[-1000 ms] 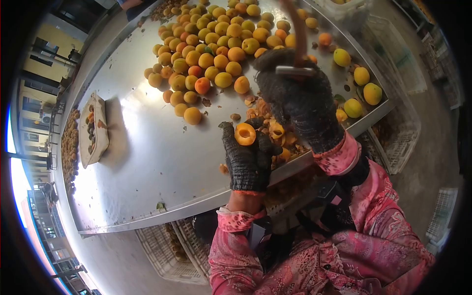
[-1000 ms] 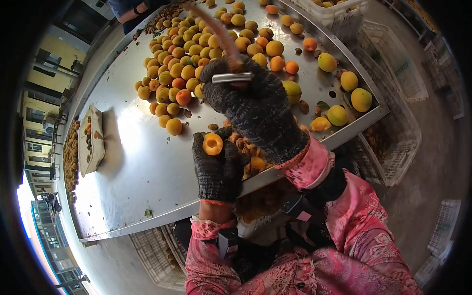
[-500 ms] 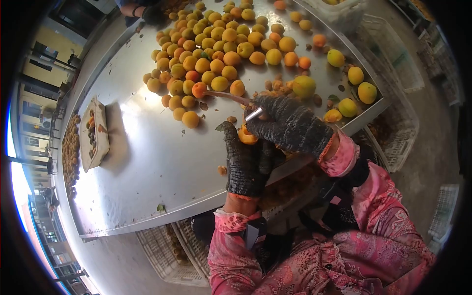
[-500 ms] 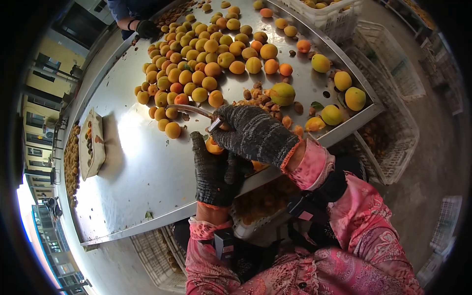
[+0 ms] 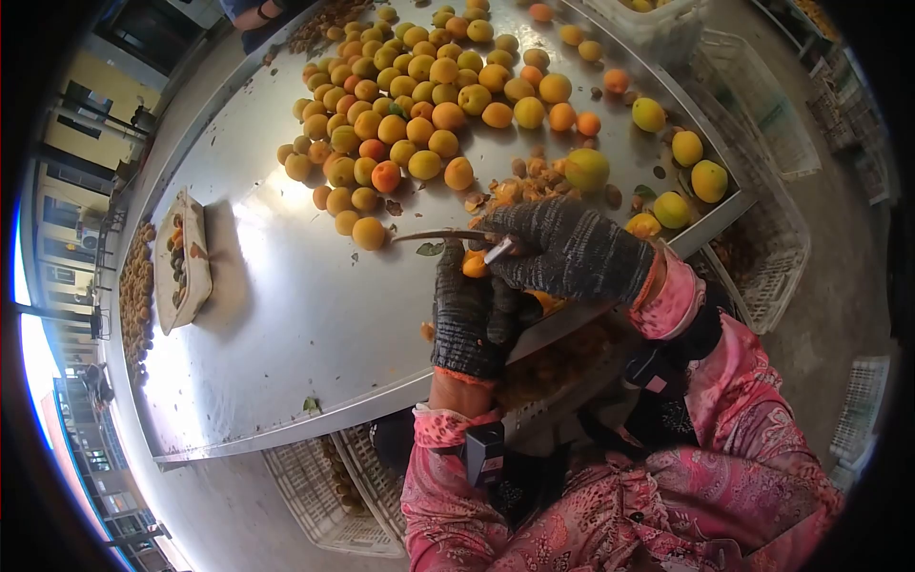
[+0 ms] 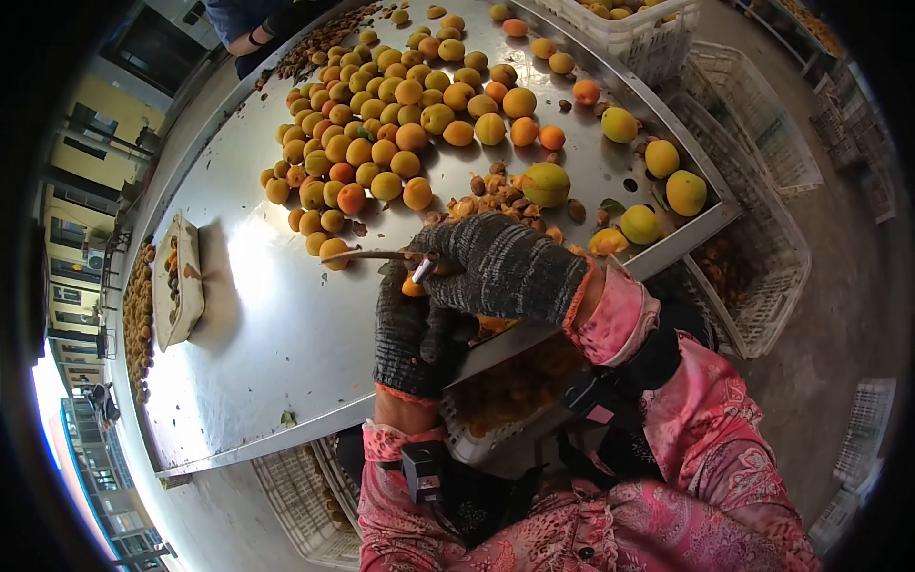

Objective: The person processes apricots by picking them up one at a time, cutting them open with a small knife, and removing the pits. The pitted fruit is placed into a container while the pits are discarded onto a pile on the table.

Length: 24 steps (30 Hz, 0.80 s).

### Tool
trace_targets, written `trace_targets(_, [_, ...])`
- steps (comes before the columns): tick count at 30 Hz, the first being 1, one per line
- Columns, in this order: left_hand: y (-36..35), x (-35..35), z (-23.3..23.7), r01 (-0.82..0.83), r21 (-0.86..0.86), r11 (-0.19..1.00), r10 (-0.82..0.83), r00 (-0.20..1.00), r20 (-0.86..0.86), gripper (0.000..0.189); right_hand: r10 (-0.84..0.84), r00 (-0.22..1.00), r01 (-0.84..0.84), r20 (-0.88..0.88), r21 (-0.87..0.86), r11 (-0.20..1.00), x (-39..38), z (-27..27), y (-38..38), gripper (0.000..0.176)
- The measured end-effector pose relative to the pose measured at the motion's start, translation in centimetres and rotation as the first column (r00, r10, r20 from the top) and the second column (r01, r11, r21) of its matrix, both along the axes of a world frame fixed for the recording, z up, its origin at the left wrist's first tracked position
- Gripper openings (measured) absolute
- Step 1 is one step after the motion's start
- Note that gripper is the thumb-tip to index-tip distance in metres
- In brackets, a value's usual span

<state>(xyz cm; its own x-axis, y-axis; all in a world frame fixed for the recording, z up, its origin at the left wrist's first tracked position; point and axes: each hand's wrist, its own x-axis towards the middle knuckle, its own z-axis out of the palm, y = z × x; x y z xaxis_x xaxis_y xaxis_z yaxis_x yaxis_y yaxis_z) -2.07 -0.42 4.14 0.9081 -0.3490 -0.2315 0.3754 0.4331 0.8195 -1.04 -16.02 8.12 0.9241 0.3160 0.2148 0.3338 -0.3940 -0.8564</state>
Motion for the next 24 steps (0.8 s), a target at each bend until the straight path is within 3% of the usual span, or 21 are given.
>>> trace_targets(1, [0.1, 0.4, -0.4, 0.010, 0.004, 1.000, -0.009, 0.991, -0.136, 0.044, 0.000, 1.000, 0.000, 0.000, 0.000, 1.000, 0.0, 0.0, 0.0, 0.030])
trace_targets(3, [-0.5, -0.3, 1.2, -0.055, -0.081, 0.995, 0.040, 0.983, -0.179, 0.039, 0.060, 0.990, -0.020, 0.130, -0.287, 0.958, 0.0, 0.2, -0.1, 0.039])
trace_targets(5, [-0.6, -0.1, 1.9, -0.123, -0.160, 0.979, 0.084, 0.970, -0.227, 0.040, 0.072, 0.990, -0.032, 0.118, -0.306, 0.952, -0.2, 0.3, -0.2, 0.038])
trace_targets(7, [-0.1, 1.0, 1.8, 0.029, -0.224, 0.974, -0.140, 0.856, -0.498, 0.049, 0.086, 0.990, -0.046, 0.108, -0.326, 0.944, -0.3, 0.3, 0.0, 0.036])
trace_targets(11, [-0.5, 0.4, 4.2, -0.019, -0.145, 0.989, -0.069, 0.814, -0.577, 0.043, -0.023, 0.995, 0.049, 0.102, -0.260, 0.964, -1.0, 0.1, 1.0, 0.029])
trace_targets(12, [-0.9, -0.3, 3.7, 0.089, 0.378, 0.921, 0.016, 0.964, -0.265, 0.040, -0.072, 0.989, 0.099, 0.128, -0.219, 0.971, -1.0, 0.0, 1.1, 0.027])
trace_targets(13, [-1.0, -0.7, 3.3, -0.008, 0.799, 0.601, -0.087, 0.993, 0.075, 0.038, -0.073, 0.989, 0.099, 0.126, -0.221, 0.970, -1.0, 0.0, 1.2, 0.027])
trace_targets(15, [-0.9, -0.9, 3.1, -0.027, 0.811, 0.584, -0.102, 0.989, 0.106, 0.034, -0.134, 0.991, 0.132, -0.008, -0.121, 0.984, -0.7, 0.1, 1.4, 0.026])
trace_targets(19, [-0.7, -0.9, 3.0, -0.112, 0.854, 0.508, -0.173, 0.958, 0.229, 0.023, -0.148, 0.989, 0.147, -0.024, -0.033, 0.989, 0.2, -1.1, 0.9, 0.032])
trace_targets(20, [-0.9, -1.0, 2.8, -0.113, 0.853, 0.509, -0.176, 0.957, 0.232, 0.023, -0.184, 0.978, 0.181, -0.100, -0.035, 0.983, 0.8, -1.7, 0.8, 0.031])
trace_targets(21, [-1.3, -1.1, 2.5, -0.111, 0.559, 0.822, 0.051, 0.991, 0.122, 0.024, -0.220, 0.959, 0.217, -0.177, -0.038, 0.976, 1.1, -1.4, 0.9, 0.030])
trace_targets(22, [-1.5, -1.2, 2.4, -0.193, 0.163, 0.967, 0.208, 0.975, -0.082, 0.029, -0.222, 0.959, 0.219, -0.177, -0.036, 0.975, 0.8, -0.9, 0.8, 0.030])
trace_targets(23, [-1.4, -0.9, 2.4, -0.198, 0.163, 0.967, 0.212, 0.974, -0.078, 0.029, -0.227, 0.927, 0.277, -0.298, 0.139, 0.951, 0.5, 0.0, 0.6, 0.029])
trace_targets(24, [-1.4, -0.4, 2.6, -0.154, 0.093, 0.984, 0.174, 0.946, -0.275, 0.042, -0.201, 0.888, 0.342, -0.413, 0.302, 0.890, 0.4, 0.7, 0.6, 0.029])
